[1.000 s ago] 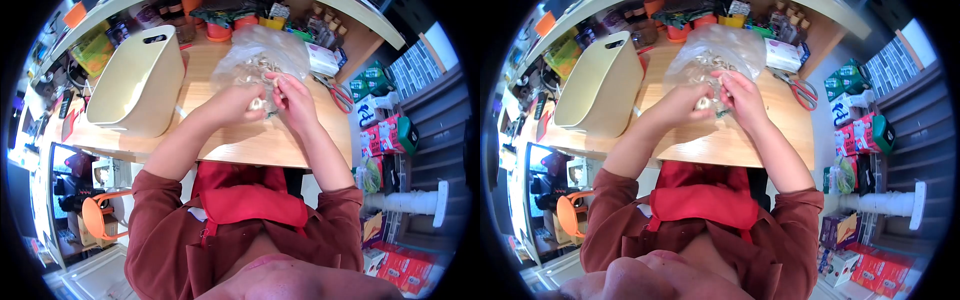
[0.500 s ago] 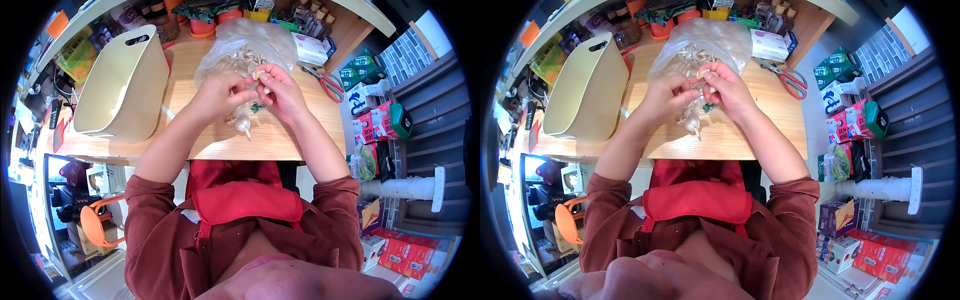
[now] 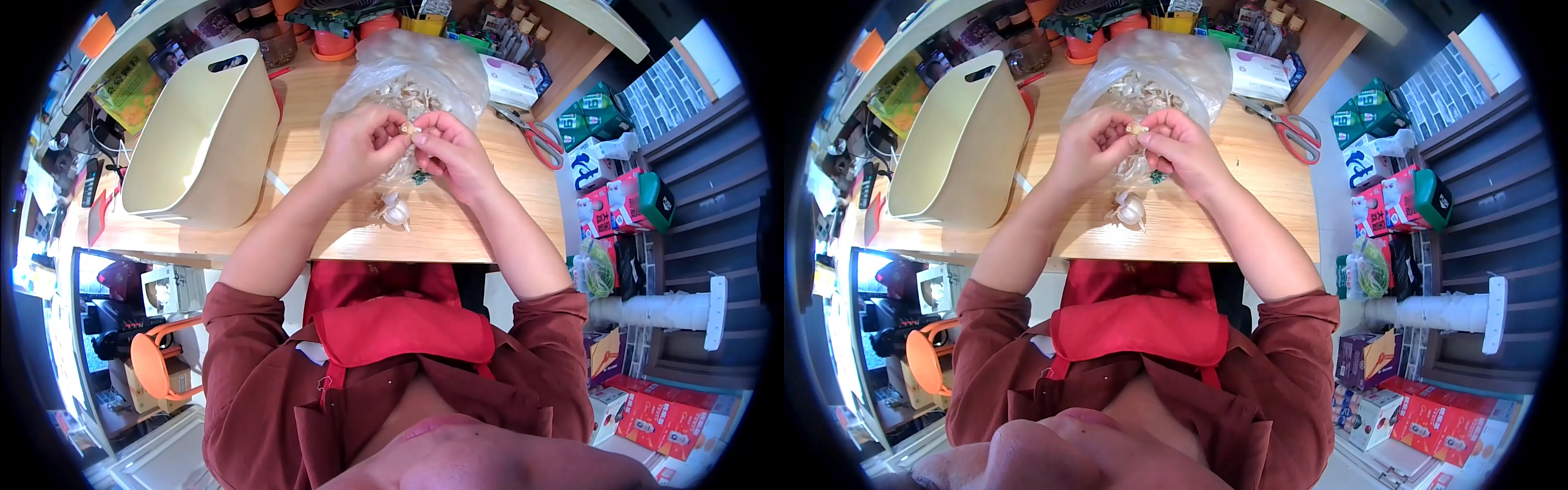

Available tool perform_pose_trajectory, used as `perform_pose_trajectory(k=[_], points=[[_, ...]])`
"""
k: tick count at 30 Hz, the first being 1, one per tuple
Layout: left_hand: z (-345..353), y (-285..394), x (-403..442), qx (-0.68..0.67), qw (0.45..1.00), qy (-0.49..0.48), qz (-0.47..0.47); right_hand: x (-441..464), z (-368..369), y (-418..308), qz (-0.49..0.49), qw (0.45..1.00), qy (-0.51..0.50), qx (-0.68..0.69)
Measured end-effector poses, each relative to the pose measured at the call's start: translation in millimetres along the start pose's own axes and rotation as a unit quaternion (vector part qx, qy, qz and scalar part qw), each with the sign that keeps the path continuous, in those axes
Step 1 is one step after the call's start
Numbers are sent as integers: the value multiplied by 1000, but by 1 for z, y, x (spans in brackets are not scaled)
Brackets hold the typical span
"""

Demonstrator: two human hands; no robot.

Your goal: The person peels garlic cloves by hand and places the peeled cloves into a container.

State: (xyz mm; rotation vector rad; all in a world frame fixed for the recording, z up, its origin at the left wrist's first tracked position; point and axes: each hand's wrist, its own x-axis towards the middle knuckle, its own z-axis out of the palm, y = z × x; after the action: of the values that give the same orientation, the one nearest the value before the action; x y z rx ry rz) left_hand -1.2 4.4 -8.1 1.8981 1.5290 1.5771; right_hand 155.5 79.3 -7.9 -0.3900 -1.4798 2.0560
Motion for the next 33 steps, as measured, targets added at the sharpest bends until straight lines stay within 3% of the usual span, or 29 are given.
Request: perform_pose_trajectory(k=[15,22,25,28,33], points=[[-2,1,1,-28,1000,4,14,2,-1,2,3,1000,18,23],[-2,3,2,-166,975,-57,-137,-1,5,-3,-19,999,41,-12],[-6,8,4,-227,948,-93,-203,-1,9,-3,-37,990,86,-106],[-7,10,4,-262,930,-101,-235,-1,6,3,-146,930,109,-320],[-5,9,4,-314,911,-93,-251,-3,9,1,-176,896,128,-388]])
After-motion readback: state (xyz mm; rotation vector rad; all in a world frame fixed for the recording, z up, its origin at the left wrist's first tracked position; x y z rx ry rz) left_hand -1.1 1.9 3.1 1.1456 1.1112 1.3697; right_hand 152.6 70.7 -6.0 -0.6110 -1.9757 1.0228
